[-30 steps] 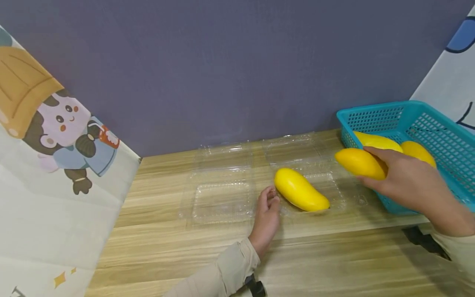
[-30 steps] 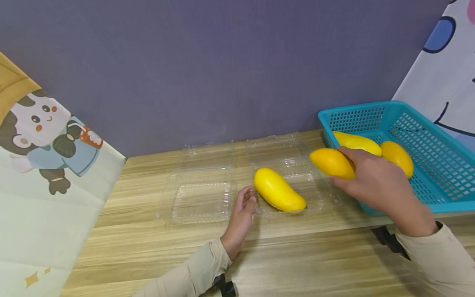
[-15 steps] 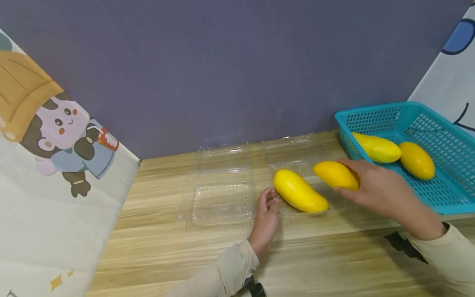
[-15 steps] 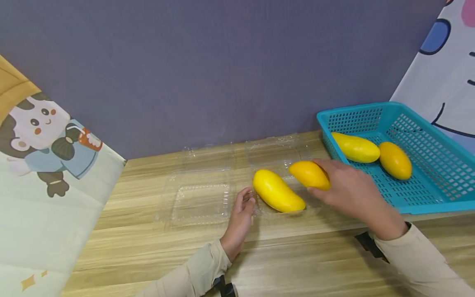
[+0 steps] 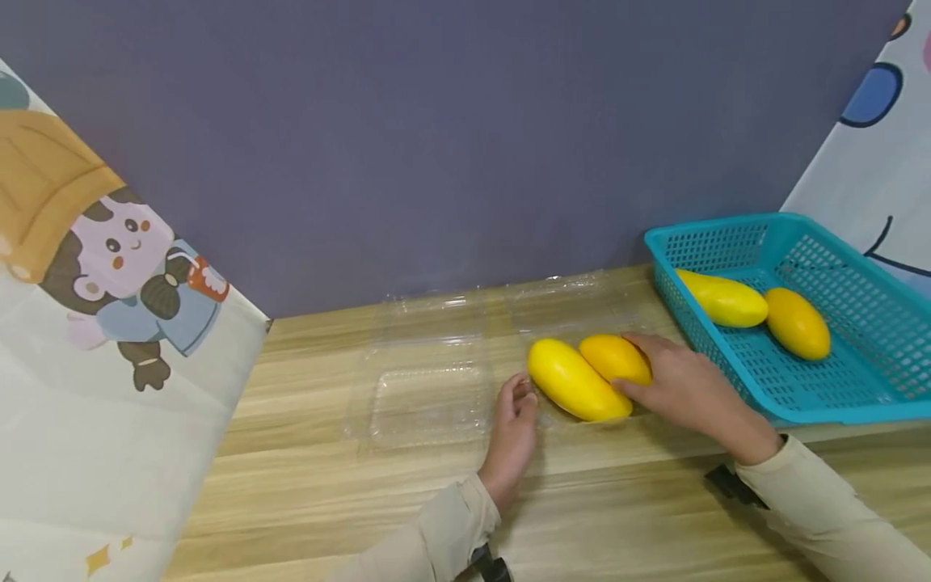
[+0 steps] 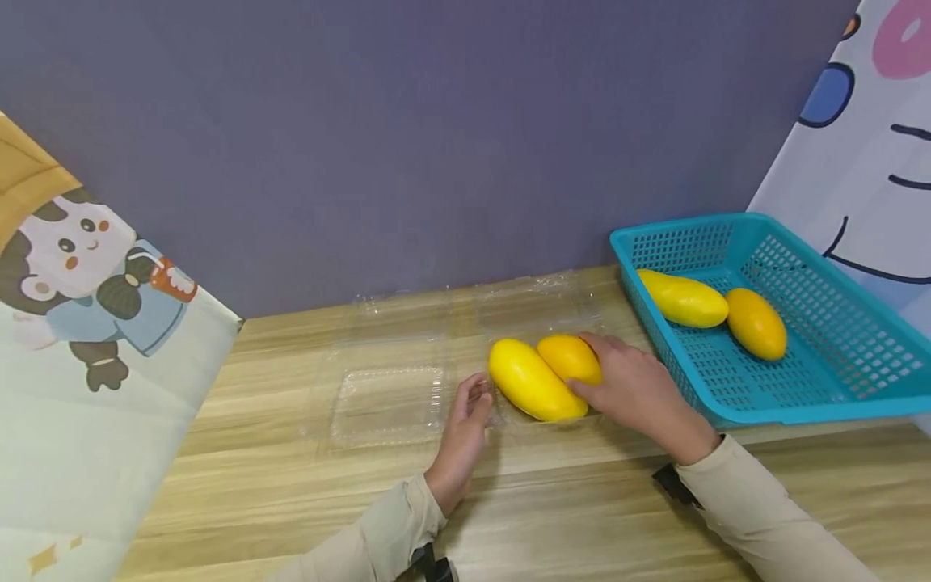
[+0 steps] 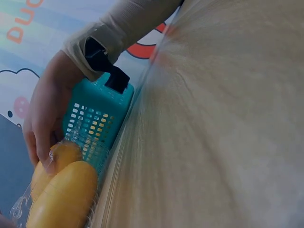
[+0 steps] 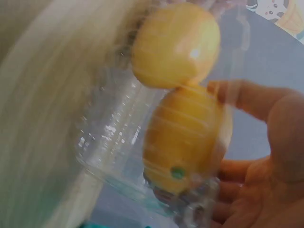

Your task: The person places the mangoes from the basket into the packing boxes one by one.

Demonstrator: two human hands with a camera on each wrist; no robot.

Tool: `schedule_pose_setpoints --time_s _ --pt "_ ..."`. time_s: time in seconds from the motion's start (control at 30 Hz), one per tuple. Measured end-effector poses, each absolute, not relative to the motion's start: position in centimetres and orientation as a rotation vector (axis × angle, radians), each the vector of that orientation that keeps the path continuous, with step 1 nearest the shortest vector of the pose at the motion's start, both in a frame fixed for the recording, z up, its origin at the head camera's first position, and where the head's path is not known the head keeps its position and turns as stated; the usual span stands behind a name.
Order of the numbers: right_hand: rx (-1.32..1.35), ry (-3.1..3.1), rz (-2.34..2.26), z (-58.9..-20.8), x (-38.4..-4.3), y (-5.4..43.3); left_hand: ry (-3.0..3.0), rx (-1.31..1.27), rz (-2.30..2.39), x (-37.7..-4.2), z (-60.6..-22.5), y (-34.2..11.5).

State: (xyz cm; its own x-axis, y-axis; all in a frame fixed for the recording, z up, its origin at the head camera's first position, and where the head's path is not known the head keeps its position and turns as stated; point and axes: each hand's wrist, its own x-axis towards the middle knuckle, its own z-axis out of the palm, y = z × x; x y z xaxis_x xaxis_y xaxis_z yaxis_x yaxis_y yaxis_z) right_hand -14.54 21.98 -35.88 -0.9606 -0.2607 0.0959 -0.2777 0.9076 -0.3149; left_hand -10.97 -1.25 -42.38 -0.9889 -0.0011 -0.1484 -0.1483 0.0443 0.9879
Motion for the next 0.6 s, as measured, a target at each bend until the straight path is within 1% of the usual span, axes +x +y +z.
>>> schedule_pose_setpoints --time_s 0.17,0.37,0.6 --pt "0.373 -3.032 0.523 -36.8 -14.8 21.6 2.178 -0.135 2.091 -11.0 -42.7 -1.5" --pt "0.393 -3.036 0.55 -37.6 -15.4 21.4 2.177 -0.155 2.091 -10.9 -42.7 -1.5" --pt "0.387 -3.069 0.491 -37.7 -15.5 21.2 2.189 -0.145 2.097 -11.0 -42.6 -1.4"
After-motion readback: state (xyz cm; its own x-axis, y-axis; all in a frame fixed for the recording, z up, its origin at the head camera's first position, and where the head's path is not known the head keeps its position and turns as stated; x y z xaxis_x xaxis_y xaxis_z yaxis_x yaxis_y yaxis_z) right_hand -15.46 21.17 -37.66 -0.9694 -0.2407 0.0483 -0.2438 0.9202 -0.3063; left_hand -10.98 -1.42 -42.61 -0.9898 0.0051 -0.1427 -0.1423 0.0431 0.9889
